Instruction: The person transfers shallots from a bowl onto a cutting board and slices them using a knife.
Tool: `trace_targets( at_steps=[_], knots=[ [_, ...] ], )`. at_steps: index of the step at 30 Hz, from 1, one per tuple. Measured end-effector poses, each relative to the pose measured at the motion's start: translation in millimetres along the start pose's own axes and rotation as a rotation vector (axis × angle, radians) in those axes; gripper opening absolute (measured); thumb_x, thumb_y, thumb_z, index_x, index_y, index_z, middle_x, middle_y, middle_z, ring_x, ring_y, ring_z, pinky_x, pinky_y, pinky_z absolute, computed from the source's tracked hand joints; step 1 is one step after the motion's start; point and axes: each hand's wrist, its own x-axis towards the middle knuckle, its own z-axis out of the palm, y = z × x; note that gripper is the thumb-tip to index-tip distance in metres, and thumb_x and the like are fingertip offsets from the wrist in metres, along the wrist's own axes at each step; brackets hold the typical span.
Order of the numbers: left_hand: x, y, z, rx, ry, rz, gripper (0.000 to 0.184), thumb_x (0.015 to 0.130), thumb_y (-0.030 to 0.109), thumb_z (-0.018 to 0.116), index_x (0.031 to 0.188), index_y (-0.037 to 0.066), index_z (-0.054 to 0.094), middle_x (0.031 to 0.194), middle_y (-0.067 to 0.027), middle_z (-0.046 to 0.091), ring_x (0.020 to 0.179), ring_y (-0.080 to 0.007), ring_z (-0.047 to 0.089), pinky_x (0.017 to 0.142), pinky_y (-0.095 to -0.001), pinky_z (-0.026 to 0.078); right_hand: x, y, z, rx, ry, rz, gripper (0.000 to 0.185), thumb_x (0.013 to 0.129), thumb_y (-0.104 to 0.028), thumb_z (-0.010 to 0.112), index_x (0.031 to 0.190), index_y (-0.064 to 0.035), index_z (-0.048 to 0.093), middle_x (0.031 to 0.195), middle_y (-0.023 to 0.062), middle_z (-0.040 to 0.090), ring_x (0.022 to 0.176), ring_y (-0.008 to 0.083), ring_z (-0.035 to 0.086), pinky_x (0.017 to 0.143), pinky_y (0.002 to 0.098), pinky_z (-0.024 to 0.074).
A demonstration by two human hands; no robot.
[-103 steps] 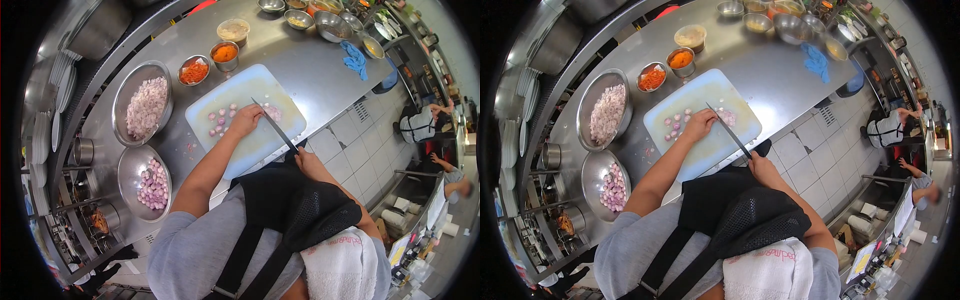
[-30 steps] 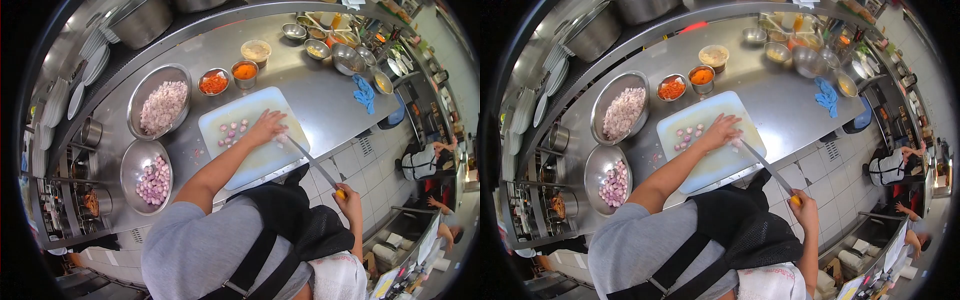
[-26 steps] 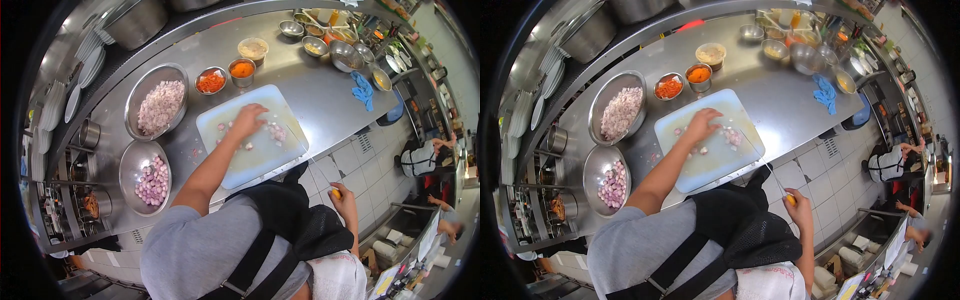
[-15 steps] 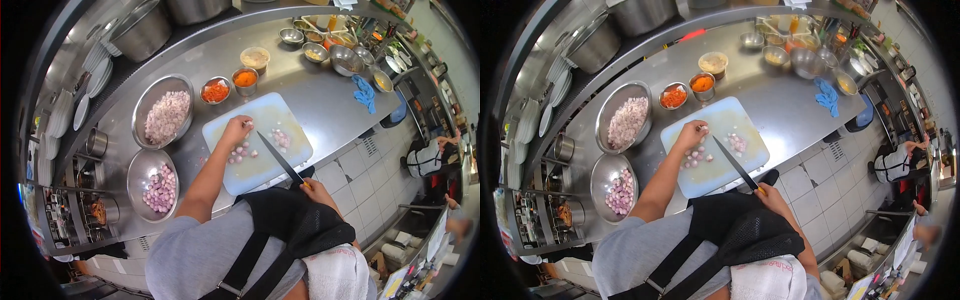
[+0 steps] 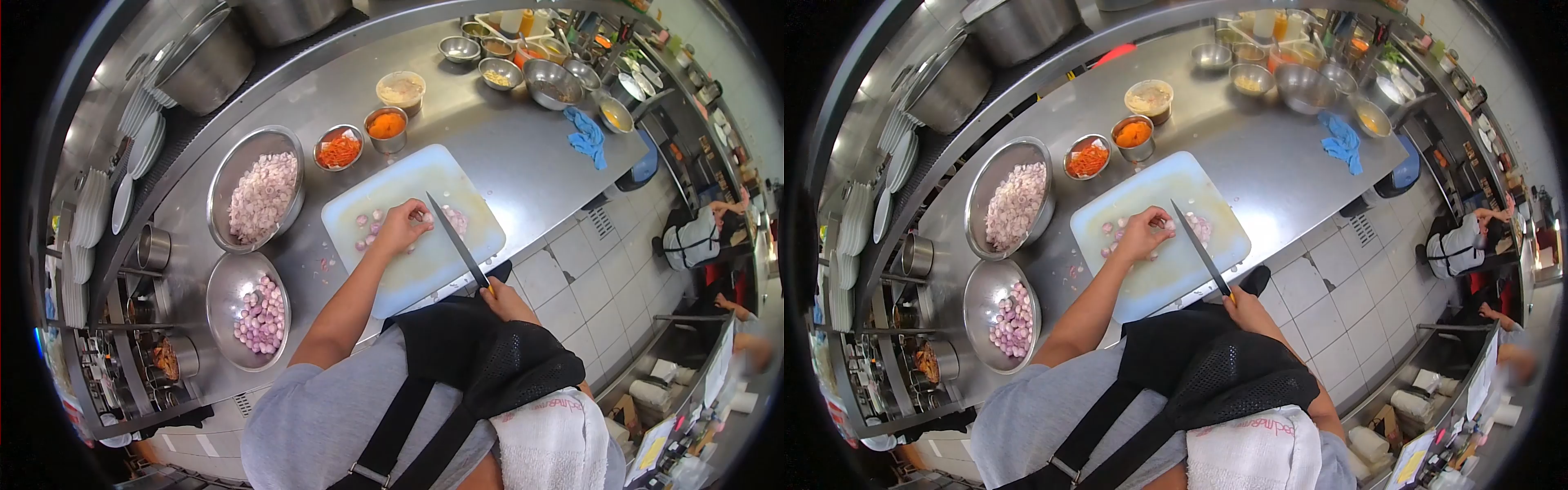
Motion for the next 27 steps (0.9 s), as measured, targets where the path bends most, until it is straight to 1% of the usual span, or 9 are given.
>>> trace_targets(
  at_steps=[1,2,4,7,10,16,19,24,27],
  knots=[
    [-2.7,3.9,1.6,0.158,-0.039,-0.02,0.033,0.08,0.005,0.089,0.109,0.003,0.073,0.105,-0.0078,0.076,0.095,-0.0184,0.073,0.087,-0.0326,0.059,-0.6,-0.1,2.0,0.007,-0.003,0.01,0.038,0.106,-0.029,0.06,0.124,0.0046,0.062,0.1,0.0375,0.07,0.1,0.055,0.068,0.088,0.0577,0.0541],
    [-4.6,-3.7,6.2,0.158,-0.05,-0.027,0.033,0.08,0.005,0.089,0.109,0.003,0.073,0.105,-0.0078,0.076,0.095,-0.0184,0.073,0.087,-0.0326,0.059,-1.5,-1.6,3.2,0.004,0.003,0.01,0.036,0.106,-0.028,0.06,0.122,0.0042,0.061,0.099,0.038,0.07,0.098,0.0556,0.068,0.087,0.0585,0.054],
    [-7.0,-18.2,14.9,0.138,-0.031,0.084,0.031,0.082,0.006,0.087,0.108,0.001,0.073,0.107,-0.012,0.076,0.096,-0.0234,0.074,0.087,-0.0333,0.059,-3.9,-5.1,4.7,0.007,0.01,0.02,0.035,0.106,-0.028,0.059,0.119,0.0037,0.061,0.098,0.0384,0.069,0.097,0.0562,0.067,0.086,0.0593,0.0538],
    [-9.0,-9.4,16.3,0.124,-0.021,0.13,0.024,0.085,0.005,0.083,0.106,-0.001,0.073,0.111,-0.0134,0.075,0.096,-0.0249,0.074,0.086,-0.0344,0.06,-10.2,-12.5,2.9,0.029,0.032,0.028,0.032,0.106,-0.028,0.059,0.117,0.0025,0.06,0.098,0.0391,0.069,0.097,0.0571,0.067,0.084,0.0598,0.0536],
    [-11.4,-6.3,19.4,0.121,-0.018,0.168,0.021,0.087,0.005,0.081,0.106,-0.001,0.073,0.112,-0.0133,0.073,0.097,-0.0259,0.074,0.087,-0.0348,0.06,-19.6,-20.3,2.7,-0.001,0.089,-0.001,0.03,0.106,-0.027,0.059,0.119,0.0004,0.059,0.094,0.0372,0.07,0.093,0.0561,0.068,0.081,0.0611,0.0539],
    [-14.8,2.4,21.1,0.169,-0.022,0.248,0.018,0.088,0.003,0.077,0.105,0.0,0.073,0.112,-0.0133,0.069,0.1,-0.0301,0.072,0.089,-0.0361,0.059,-39.3,-31.3,-4.2,-0.227,0.137,0.007,0.028,0.107,-0.029,0.057,0.123,-0.0055,0.057,0.084,0.0295,0.071,0.081,0.0511,0.07,0.073,0.0613,0.055],
    [-10.8,1.2,17.1,0.201,-0.056,0.253,0.017,0.088,0.002,0.076,0.105,0.0,0.072,0.113,-0.0137,0.069,0.1,-0.0307,0.072,0.089,-0.0369,0.058,-48.8,-37.6,-12.0,-0.281,0.177,-0.035,0.028,0.107,-0.03,0.055,0.124,-0.0073,0.056,0.084,0.0281,0.072,0.08,0.0505,0.071,0.072,0.06,0.0559],
    [-6.7,-3.1,15.2,0.213,-0.069,0.266,0.018,0.088,0.001,0.075,0.105,-0.001,0.07,0.112,-0.0142,0.069,0.099,-0.0307,0.072,0.088,-0.0369,0.059,-55.8,-49.4,-18.7,-0.303,0.105,0.08,0.028,0.107,-0.03,0.055,0.125,-0.0082,0.057,0.085,0.0282,0.072,0.082,0.0504,0.071,0.073,0.0605,0.0565],
    [-5.1,-7.4,16.6,0.175,-0.077,0.246,0.019,0.087,0.0,0.076,0.105,-0.001,0.07,0.112,-0.0144,0.069,0.098,-0.0302,0.073,0.086,-0.0367,0.059,-31.1,-25.5,2.2,-0.265,0.114,0.035,0.027,0.106,-0.028,0.056,0.125,-0.0079,0.057,0.085,0.0286,0.072,0.082,0.0507,0.071,0.074,0.0615,0.0564]
  ],
)
